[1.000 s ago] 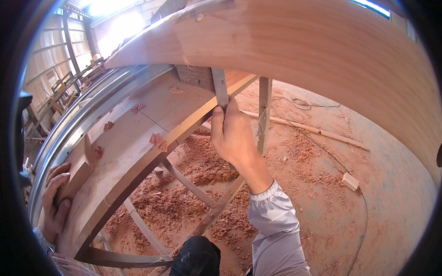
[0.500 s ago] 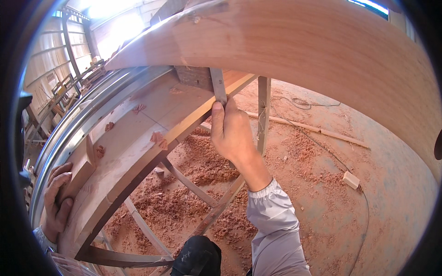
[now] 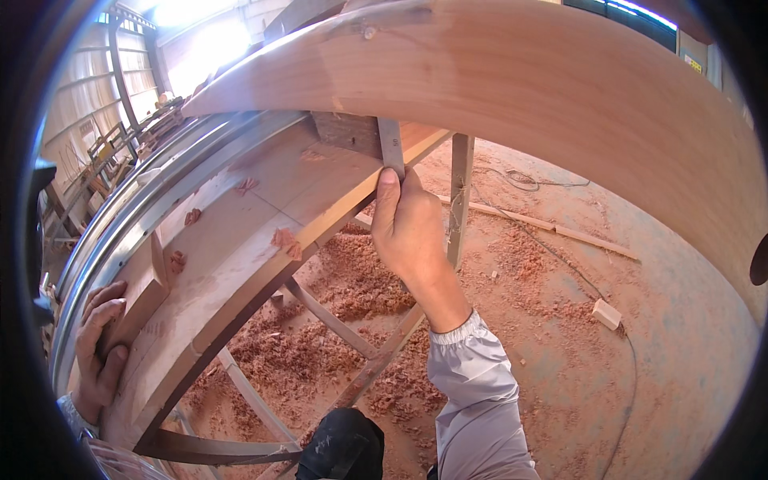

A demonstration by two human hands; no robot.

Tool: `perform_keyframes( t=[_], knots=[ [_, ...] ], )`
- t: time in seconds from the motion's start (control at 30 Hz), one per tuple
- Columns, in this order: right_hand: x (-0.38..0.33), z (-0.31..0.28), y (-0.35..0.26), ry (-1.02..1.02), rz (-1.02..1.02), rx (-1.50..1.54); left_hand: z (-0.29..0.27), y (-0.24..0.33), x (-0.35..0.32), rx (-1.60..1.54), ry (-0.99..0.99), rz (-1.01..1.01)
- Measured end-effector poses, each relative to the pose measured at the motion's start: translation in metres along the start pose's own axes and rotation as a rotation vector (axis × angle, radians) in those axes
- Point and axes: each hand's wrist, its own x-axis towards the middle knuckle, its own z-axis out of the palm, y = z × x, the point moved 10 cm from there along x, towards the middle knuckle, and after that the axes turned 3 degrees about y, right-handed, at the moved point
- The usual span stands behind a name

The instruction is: The person uses a metal square to measure and mark a curved wooden piece in a workshop. They repeatedly position the square along the curve, mark lines, and adjust the tool while wood shavings accumulate on the work surface.

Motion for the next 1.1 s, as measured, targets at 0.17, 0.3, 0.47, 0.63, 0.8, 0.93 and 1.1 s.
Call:
perform_keyframes(
  t=[0.17, 0.3, 0.47, 0.63, 0.8, 0.93, 1.1],
  knots=[
    [-0.002, 0.000, 0.004, 0.028, 0.051, -0.041, -0.001, 0.000, 0.000, 0.018, -0.016, 0.006],
    [-0.001, 0.000, 0.007, 0.032, 0.041, -0.070, -0.001, 0.003, 0.003, 0.068, -0.054, 0.005],
    [-0.001, -0.002, 0.012, 0.056, 0.062, -0.079, -0.001, 0.006, 0.004, 0.050, -0.033, 0.044],
    [-0.001, 0.000, 0.014, 0.067, 0.064, -0.021, -0.006, 0.008, 0.008, 0.072, -0.024, 0.079],
    [-0.002, -0.003, 0.016, 0.077, 0.069, -0.047, -0.006, 0.006, 0.010, 0.036, -0.006, 0.114],
    [-0.003, -0.001, 0.011, 0.090, 0.045, -0.061, -0.007, 0.004, 0.007, 0.030, -0.003, 0.110],
    [-0.003, 0.001, 0.008, 0.068, 0.041, -0.070, -0.007, 0.005, 0.007, 0.050, -0.016, 0.108]
  ],
)
